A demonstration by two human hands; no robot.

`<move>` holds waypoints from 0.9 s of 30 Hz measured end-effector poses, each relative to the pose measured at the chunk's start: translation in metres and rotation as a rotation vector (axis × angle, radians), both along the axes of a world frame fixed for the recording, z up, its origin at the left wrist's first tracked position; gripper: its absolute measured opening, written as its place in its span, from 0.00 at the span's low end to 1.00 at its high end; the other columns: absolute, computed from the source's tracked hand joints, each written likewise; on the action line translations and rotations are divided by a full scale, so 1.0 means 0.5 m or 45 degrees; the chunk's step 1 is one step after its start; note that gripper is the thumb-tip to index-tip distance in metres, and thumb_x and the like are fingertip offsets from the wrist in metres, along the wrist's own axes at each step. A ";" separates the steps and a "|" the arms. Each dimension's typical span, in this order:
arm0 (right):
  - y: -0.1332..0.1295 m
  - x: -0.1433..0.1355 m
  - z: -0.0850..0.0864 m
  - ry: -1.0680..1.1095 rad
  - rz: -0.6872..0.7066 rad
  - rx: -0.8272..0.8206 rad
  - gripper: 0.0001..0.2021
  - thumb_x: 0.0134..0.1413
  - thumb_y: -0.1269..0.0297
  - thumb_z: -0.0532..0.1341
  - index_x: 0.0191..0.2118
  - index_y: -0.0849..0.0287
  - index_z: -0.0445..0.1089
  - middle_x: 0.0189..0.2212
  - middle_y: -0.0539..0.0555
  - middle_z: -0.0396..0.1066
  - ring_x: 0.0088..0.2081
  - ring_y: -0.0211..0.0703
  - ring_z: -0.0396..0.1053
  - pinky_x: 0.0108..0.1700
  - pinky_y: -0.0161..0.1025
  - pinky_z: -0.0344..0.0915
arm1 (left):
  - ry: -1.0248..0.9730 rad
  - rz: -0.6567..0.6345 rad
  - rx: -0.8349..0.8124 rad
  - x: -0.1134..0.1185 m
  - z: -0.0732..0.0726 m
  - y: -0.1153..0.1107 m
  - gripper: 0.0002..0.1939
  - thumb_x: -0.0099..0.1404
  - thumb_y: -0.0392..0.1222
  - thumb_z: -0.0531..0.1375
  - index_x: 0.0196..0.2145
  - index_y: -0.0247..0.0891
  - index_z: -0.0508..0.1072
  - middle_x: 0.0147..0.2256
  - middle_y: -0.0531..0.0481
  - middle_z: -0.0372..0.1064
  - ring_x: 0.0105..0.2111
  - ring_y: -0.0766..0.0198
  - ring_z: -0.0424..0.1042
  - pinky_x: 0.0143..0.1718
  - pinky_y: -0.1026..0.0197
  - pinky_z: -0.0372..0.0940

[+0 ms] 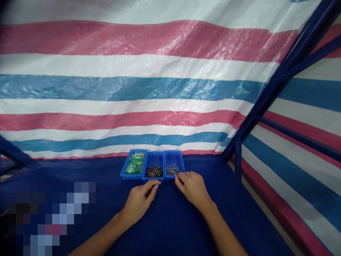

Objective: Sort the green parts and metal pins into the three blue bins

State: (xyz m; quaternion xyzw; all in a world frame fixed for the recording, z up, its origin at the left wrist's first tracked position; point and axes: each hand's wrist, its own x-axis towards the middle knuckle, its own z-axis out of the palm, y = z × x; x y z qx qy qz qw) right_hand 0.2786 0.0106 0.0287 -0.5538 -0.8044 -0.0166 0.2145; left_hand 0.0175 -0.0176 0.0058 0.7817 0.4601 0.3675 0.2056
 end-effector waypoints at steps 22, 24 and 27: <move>-0.005 0.020 0.020 0.158 0.256 -0.321 0.10 0.69 0.63 0.61 0.39 0.48 0.81 0.35 0.52 0.83 0.37 0.49 0.78 0.47 0.42 0.63 | 0.029 -0.080 -0.048 0.001 0.004 -0.004 0.15 0.81 0.45 0.52 0.56 0.47 0.78 0.33 0.53 0.81 0.28 0.63 0.80 0.32 0.65 0.73; -0.005 0.018 0.018 0.097 0.283 -0.299 0.11 0.69 0.65 0.60 0.40 0.48 0.81 0.36 0.52 0.83 0.37 0.49 0.78 0.47 0.42 0.63 | 0.036 -0.077 -0.050 0.001 0.006 -0.004 0.15 0.82 0.45 0.52 0.56 0.47 0.78 0.33 0.53 0.81 0.29 0.63 0.80 0.33 0.65 0.73; -0.008 0.011 0.013 0.119 0.281 -0.293 0.09 0.67 0.66 0.62 0.43 0.47 0.81 0.38 0.52 0.83 0.38 0.49 0.78 0.46 0.42 0.63 | 0.041 -0.073 -0.057 0.001 0.006 -0.005 0.16 0.82 0.45 0.52 0.56 0.48 0.78 0.33 0.53 0.81 0.28 0.62 0.80 0.34 0.65 0.73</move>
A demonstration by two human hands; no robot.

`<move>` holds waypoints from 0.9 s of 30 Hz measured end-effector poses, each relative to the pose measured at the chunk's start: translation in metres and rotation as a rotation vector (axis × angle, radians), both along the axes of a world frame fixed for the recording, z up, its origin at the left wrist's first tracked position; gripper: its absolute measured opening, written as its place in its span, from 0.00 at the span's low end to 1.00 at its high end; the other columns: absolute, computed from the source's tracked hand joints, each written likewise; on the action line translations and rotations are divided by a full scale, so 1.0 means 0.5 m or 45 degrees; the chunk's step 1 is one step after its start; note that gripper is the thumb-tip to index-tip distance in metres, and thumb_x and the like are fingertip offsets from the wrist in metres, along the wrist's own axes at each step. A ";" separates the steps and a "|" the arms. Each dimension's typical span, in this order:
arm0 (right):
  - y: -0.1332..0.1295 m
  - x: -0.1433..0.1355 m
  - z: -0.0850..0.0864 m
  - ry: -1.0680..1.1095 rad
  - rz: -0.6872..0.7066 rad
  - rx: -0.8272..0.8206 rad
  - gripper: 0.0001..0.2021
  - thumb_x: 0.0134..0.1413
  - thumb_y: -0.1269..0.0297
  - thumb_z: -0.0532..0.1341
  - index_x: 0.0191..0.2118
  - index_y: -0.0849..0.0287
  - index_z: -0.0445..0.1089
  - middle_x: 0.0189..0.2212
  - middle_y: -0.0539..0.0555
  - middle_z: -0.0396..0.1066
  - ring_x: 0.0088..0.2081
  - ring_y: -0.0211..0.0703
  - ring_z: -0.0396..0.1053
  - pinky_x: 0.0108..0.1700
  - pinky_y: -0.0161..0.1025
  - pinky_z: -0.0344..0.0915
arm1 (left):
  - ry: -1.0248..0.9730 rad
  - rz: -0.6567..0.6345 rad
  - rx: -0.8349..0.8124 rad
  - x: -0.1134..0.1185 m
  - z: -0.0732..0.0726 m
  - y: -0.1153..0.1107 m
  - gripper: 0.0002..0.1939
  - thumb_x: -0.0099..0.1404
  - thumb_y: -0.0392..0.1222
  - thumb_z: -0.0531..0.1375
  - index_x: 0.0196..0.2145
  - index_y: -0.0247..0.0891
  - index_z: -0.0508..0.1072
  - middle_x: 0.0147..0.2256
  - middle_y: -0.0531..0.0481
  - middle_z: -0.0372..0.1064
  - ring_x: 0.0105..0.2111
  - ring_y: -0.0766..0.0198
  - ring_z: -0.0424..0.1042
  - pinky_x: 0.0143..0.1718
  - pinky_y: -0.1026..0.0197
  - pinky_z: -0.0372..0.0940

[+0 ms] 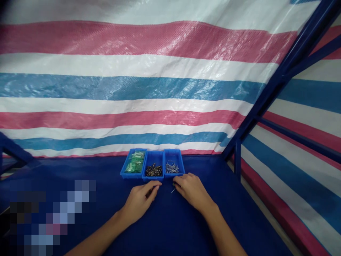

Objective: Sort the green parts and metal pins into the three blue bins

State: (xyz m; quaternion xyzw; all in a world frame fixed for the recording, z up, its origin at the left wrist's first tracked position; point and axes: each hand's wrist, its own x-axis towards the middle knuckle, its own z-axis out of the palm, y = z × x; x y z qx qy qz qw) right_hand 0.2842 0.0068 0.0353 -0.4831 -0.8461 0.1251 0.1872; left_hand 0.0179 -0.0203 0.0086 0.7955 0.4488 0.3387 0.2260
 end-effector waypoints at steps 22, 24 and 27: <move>-0.026 -0.098 -0.014 1.040 -0.055 -0.472 0.16 0.72 0.47 0.59 0.41 0.52 0.75 0.31 0.48 0.76 0.24 0.38 0.68 0.28 0.35 0.64 | 0.030 0.029 0.064 0.001 -0.005 0.003 0.13 0.80 0.42 0.55 0.54 0.49 0.78 0.37 0.54 0.83 0.30 0.61 0.81 0.34 0.64 0.70; -0.020 -0.104 -0.023 1.249 -0.090 -0.601 0.15 0.68 0.46 0.63 0.43 0.53 0.75 0.32 0.49 0.77 0.22 0.37 0.67 0.24 0.34 0.61 | 0.049 0.028 0.069 0.001 -0.007 0.003 0.12 0.80 0.42 0.55 0.53 0.49 0.78 0.39 0.53 0.84 0.31 0.61 0.82 0.34 0.64 0.70; -0.012 -0.104 -0.029 1.485 -0.125 -0.724 0.17 0.62 0.46 0.69 0.44 0.54 0.76 0.33 0.50 0.78 0.21 0.34 0.66 0.25 0.33 0.60 | 0.069 0.020 0.062 0.000 -0.008 0.002 0.12 0.80 0.42 0.55 0.54 0.48 0.78 0.38 0.53 0.84 0.31 0.61 0.81 0.34 0.63 0.69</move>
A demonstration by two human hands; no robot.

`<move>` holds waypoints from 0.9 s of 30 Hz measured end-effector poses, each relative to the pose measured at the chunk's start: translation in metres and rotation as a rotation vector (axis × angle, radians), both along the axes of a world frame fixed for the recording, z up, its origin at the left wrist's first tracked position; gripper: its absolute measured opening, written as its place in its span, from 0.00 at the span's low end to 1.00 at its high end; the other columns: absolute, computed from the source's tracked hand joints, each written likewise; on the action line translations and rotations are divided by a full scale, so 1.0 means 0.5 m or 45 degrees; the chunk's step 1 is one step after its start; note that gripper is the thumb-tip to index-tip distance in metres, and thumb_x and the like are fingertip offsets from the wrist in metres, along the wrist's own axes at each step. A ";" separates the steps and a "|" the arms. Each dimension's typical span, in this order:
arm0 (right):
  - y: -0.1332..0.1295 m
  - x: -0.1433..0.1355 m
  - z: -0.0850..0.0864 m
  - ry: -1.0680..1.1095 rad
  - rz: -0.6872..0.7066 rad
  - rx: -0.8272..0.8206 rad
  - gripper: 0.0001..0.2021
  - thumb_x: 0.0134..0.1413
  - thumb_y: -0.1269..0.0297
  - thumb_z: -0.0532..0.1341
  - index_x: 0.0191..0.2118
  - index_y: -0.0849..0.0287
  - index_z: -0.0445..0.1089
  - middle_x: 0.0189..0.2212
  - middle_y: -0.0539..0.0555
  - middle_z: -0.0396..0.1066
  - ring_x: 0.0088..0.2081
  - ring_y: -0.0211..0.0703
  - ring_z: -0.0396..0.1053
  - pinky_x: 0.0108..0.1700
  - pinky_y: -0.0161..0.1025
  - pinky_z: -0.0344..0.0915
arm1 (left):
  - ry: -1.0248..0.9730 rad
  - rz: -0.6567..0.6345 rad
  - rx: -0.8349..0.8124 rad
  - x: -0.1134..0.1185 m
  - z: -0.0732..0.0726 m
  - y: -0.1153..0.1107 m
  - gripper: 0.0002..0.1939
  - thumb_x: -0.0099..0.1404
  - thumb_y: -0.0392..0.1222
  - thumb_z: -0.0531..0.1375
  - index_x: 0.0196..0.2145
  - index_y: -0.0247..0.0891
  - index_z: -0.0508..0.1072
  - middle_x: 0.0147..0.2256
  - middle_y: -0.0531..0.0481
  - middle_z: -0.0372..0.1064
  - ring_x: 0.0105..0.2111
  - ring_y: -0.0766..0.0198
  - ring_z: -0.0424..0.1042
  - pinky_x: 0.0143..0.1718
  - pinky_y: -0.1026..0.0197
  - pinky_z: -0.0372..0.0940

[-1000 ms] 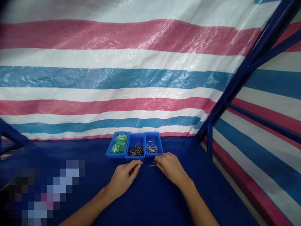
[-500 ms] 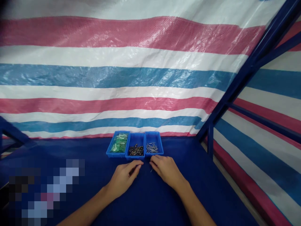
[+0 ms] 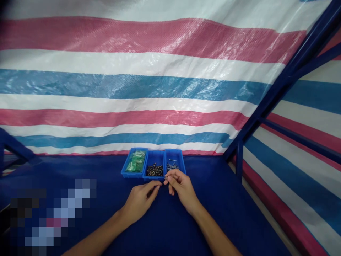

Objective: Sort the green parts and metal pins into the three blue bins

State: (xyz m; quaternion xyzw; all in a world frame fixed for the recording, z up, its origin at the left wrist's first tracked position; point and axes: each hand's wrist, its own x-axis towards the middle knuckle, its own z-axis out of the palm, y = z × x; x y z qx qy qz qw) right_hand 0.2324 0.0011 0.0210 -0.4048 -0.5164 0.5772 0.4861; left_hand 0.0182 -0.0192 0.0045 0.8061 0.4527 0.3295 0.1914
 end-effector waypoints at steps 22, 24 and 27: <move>0.001 0.016 0.010 0.612 0.322 -0.300 0.19 0.68 0.54 0.69 0.30 0.58 0.66 0.17 0.40 0.54 0.18 0.29 0.39 0.22 0.32 0.43 | 0.048 -0.042 -0.006 0.001 -0.008 0.003 0.11 0.81 0.42 0.55 0.53 0.49 0.76 0.39 0.58 0.83 0.34 0.61 0.82 0.36 0.63 0.68; 0.001 0.016 0.012 0.606 0.337 -0.325 0.22 0.70 0.53 0.67 0.27 0.57 0.63 0.16 0.39 0.50 0.17 0.29 0.37 0.21 0.32 0.41 | 0.053 -0.046 -0.012 0.001 -0.008 0.003 0.11 0.81 0.41 0.55 0.53 0.50 0.76 0.39 0.58 0.83 0.35 0.61 0.83 0.37 0.62 0.69; 0.003 0.013 0.008 0.451 0.242 -0.280 0.23 0.70 0.49 0.65 0.28 0.56 0.62 0.16 0.39 0.50 0.17 0.30 0.37 0.21 0.33 0.39 | 0.047 -0.066 -0.016 0.001 -0.007 0.003 0.11 0.81 0.41 0.55 0.53 0.50 0.76 0.42 0.57 0.83 0.38 0.60 0.83 0.40 0.62 0.69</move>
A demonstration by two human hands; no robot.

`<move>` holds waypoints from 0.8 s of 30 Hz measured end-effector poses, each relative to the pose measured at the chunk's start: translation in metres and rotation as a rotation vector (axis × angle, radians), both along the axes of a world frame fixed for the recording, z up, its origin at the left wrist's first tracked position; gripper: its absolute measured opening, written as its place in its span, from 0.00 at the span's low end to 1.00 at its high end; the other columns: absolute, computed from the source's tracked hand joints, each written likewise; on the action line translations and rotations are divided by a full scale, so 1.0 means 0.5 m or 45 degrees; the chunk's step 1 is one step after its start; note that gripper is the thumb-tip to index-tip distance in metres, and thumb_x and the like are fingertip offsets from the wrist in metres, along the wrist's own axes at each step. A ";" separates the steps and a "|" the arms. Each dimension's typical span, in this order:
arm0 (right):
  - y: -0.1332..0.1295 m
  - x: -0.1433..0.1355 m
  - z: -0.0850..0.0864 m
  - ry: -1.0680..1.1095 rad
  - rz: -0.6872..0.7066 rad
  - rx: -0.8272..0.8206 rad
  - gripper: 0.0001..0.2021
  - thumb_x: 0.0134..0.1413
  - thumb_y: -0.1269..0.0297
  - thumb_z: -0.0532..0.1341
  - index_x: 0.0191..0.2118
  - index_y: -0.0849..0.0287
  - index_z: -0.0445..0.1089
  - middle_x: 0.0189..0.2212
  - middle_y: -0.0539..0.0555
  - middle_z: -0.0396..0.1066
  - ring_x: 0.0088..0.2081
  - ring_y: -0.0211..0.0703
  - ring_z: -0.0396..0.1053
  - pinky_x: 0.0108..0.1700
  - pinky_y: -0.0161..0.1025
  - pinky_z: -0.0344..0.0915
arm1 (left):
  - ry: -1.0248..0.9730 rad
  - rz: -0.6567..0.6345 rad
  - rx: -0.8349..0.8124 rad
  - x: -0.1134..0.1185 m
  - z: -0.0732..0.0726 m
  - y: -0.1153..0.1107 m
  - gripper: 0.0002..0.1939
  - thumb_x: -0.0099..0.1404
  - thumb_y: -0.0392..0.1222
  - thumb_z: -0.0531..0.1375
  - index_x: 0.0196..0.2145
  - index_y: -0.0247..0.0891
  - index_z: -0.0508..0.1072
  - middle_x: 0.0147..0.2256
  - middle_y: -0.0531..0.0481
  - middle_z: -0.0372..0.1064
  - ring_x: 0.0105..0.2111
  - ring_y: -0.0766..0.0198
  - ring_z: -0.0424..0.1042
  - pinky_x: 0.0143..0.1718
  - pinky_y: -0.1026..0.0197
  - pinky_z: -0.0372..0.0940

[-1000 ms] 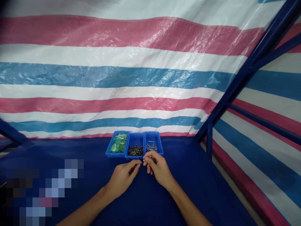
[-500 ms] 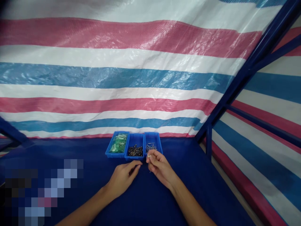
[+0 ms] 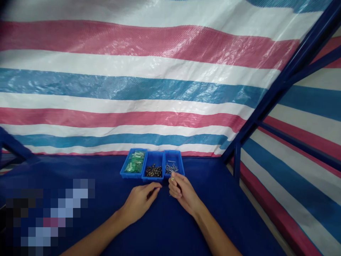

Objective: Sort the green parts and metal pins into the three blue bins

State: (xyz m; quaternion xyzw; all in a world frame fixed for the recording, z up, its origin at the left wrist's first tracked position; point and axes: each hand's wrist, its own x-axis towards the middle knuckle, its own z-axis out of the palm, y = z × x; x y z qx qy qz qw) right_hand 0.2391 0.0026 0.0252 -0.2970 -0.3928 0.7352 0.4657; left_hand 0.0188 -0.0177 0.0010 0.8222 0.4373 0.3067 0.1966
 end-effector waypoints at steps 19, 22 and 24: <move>-0.011 -0.002 -0.031 -1.434 -0.549 1.014 0.09 0.75 0.59 0.57 0.45 0.53 0.73 0.29 0.47 0.74 0.27 0.40 0.72 0.33 0.35 0.64 | 0.127 -0.017 0.048 0.007 0.006 -0.003 0.09 0.79 0.40 0.57 0.49 0.47 0.78 0.40 0.55 0.83 0.38 0.60 0.83 0.37 0.64 0.69; -0.012 0.013 -0.024 -1.548 -0.345 1.149 0.09 0.75 0.60 0.57 0.46 0.52 0.76 0.28 0.47 0.77 0.27 0.41 0.74 0.33 0.35 0.64 | 0.148 0.201 0.049 0.006 0.006 -0.004 0.07 0.77 0.39 0.58 0.44 0.45 0.78 0.33 0.56 0.82 0.31 0.61 0.82 0.32 0.64 0.66; -0.013 0.020 -0.022 -1.570 -0.202 1.216 0.10 0.74 0.61 0.59 0.51 0.50 0.77 0.35 0.49 0.81 0.32 0.42 0.78 0.36 0.35 0.66 | 0.159 0.288 0.050 0.006 0.006 -0.005 0.08 0.77 0.38 0.58 0.43 0.43 0.78 0.31 0.55 0.81 0.29 0.60 0.81 0.31 0.63 0.66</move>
